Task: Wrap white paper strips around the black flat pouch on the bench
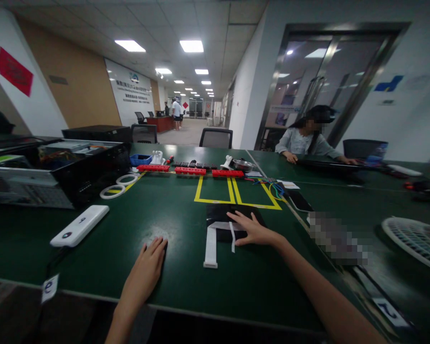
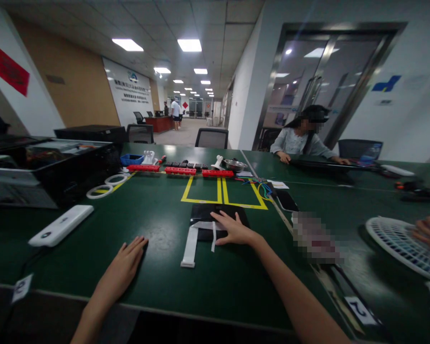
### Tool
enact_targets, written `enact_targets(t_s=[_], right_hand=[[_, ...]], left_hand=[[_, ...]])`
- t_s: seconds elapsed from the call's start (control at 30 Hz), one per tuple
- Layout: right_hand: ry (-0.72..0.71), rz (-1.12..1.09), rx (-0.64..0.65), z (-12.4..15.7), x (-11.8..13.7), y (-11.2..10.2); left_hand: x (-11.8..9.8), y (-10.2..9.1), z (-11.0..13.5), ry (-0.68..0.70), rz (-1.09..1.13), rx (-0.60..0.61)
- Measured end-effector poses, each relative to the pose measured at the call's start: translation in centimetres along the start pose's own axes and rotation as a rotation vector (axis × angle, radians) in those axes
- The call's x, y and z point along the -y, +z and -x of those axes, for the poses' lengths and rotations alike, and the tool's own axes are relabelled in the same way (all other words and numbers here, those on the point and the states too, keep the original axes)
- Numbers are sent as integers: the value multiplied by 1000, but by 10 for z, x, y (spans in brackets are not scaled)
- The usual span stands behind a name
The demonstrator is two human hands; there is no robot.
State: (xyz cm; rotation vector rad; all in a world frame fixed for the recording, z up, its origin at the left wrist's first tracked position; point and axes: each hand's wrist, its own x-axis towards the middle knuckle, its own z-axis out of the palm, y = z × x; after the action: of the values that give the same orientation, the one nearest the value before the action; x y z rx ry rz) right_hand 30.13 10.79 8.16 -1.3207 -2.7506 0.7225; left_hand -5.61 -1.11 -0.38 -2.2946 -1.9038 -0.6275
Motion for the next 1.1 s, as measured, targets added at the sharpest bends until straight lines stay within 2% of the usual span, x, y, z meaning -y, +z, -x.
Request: enact_targets(t_s=[0.17, 0.27, 0.47, 0.63, 0.77, 0.93, 1.1], right_hand=[[225, -2, -31, 14, -40, -17], [300, -9, -47, 22, -57, -25], [286, -32, -34, 36, -82, -35], [228, -11, -182, 53, -100, -46], [281, 109, -223, 61, -102, -51], [342, 339, -208, 52, -91, -43], [324, 397, -257, 44, -82, -39]], left_hand=[[2, 2, 0, 1, 0, 18], [2, 2, 0, -4, 4, 14], [1, 0, 0, -9, 6, 19], [2, 2, 0, 0, -6, 17], [2, 2, 0, -7, -6, 14], [2, 1, -1, -1, -7, 28], [1, 1, 0, 1, 8, 6]])
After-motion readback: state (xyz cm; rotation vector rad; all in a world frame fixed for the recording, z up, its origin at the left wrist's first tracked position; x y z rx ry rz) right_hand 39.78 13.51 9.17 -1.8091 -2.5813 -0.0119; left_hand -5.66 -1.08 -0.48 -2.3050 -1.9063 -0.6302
